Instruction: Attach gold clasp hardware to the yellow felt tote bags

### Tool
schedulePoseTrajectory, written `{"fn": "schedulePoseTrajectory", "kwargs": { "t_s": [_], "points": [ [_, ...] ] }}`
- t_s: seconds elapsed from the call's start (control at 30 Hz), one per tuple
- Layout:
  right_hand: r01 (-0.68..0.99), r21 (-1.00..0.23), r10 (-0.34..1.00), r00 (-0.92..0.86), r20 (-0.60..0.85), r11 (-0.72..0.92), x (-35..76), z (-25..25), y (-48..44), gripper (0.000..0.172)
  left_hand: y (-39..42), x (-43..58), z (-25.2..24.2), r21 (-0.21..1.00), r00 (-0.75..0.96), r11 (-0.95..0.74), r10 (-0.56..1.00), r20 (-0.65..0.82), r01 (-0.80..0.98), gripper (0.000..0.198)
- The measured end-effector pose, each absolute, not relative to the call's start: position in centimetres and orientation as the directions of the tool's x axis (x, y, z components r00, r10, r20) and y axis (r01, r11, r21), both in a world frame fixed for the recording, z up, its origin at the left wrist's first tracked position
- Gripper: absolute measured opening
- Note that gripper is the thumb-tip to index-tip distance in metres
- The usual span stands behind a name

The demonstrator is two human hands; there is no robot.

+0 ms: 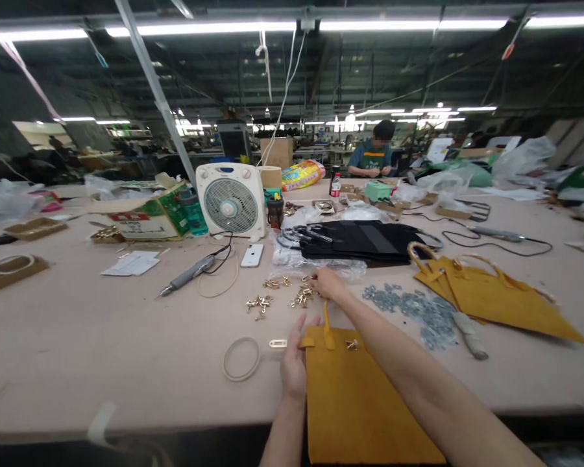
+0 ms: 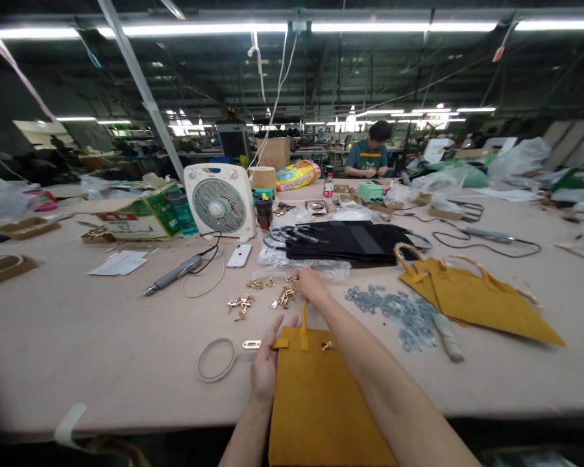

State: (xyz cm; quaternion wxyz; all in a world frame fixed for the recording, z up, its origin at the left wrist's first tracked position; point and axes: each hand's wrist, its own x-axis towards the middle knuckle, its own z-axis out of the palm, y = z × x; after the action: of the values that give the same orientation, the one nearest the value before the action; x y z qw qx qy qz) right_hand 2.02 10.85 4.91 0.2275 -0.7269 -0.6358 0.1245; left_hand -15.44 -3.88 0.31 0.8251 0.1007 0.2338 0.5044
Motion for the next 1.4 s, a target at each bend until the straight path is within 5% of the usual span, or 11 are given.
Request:
{"fn": "schedulePoseTrajectory", "kwargs": {
  "t_s": [0.23,0.33,0.47,0.67,1.4],
  "points": [
    [0.807,-0.577,0.892,0.166,0.420,0.122,2.0,10.1,6.8,0.030,-4.1,-15.0,1.1,0.505,0.212,0.321,0.941,-0.262,-0.801,0.063],
    [0.605,-0.726,0.824,0.195,0.532,0.326,1.4,11.6,2.0,0.029,-4.2,-14.9,1.1,0.555,0.142,0.262,0.958,-0.251,-0.789,0.059],
    [0.326,-0.907,0.908,0.230,0.351,0.268,-0.9,9.3,-5.3,0.030,-4.5,-14.7,1.1,0.616,0.138,0.238,0.969,-0.206,-0.751,0.054],
    [0.118,-0.984,0.921,0.352,0.168,0.134,-3.5,1.9,-10.0,0.038,-4.9,-14.3,1.0,0.643,0.123,0.218,0.974,-0.189,-0.735,0.053],
    [0.101,-0.991,0.911,0.395,0.117,0.083,-3.9,0.3,-10.0,0.039,-5.1,-14.2,0.6,0.779,0.072,0.128,0.992,-0.107,-0.613,0.037]
  ]
}}
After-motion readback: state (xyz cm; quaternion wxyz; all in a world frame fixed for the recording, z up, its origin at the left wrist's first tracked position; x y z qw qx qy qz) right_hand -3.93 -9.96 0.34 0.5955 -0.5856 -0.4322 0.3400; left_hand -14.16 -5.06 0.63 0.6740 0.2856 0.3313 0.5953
